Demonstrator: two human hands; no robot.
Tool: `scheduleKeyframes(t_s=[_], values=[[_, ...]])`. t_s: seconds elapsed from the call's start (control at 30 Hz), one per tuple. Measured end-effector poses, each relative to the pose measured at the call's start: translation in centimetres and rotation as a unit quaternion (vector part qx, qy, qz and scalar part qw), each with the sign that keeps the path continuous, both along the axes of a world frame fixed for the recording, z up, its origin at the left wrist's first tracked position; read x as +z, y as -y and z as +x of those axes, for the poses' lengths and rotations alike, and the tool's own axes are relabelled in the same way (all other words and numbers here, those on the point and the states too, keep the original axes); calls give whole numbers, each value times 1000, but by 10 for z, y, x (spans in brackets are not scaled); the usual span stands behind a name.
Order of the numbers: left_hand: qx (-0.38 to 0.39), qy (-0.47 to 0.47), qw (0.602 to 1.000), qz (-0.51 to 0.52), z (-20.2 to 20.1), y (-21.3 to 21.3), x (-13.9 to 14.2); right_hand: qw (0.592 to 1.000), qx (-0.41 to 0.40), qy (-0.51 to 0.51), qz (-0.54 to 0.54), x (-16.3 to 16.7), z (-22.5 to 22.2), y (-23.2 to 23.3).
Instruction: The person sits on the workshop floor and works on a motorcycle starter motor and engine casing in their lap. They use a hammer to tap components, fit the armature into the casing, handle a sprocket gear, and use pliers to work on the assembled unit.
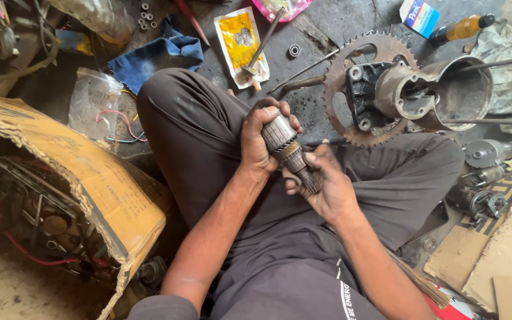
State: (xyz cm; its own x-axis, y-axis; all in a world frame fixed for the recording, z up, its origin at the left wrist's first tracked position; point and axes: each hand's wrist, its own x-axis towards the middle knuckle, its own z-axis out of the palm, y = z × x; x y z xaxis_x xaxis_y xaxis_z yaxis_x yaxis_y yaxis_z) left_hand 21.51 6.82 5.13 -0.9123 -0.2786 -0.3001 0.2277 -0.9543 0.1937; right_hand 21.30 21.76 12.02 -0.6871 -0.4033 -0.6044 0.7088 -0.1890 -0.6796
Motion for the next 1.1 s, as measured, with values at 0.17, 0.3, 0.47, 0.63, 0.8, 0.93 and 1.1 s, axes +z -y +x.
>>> scheduleKeyframes(t_s=[0.17, 0.3, 0.47, 0.63, 0.8, 0.93, 1.1], values=[[11, 7, 1000, 8, 1, -1, -2, 690, 144, -649, 285, -2, 23, -1], [7, -6, 1000, 7, 0, -1, -2, 939, 45, -319, 119, -13, 17, 4], [10, -9, 1000, 9, 1, 0, 1, 995, 28, 74, -64, -14, -5, -7], [21, -5, 1000, -12, 1, -1, 3, 983, 29, -154, 95, -11, 13, -2], [25, -2, 1000, -5, 0, -1, 2, 796, 94, -544, 249, -6, 23, 2], [18, 3, 1000, 12, 2, -2, 1, 672, 131, -675, 275, -7, 15, -1], [11, 1, 1000, -14, 3, -1, 0, 884, 70, -443, 131, -16, 16, 1]])
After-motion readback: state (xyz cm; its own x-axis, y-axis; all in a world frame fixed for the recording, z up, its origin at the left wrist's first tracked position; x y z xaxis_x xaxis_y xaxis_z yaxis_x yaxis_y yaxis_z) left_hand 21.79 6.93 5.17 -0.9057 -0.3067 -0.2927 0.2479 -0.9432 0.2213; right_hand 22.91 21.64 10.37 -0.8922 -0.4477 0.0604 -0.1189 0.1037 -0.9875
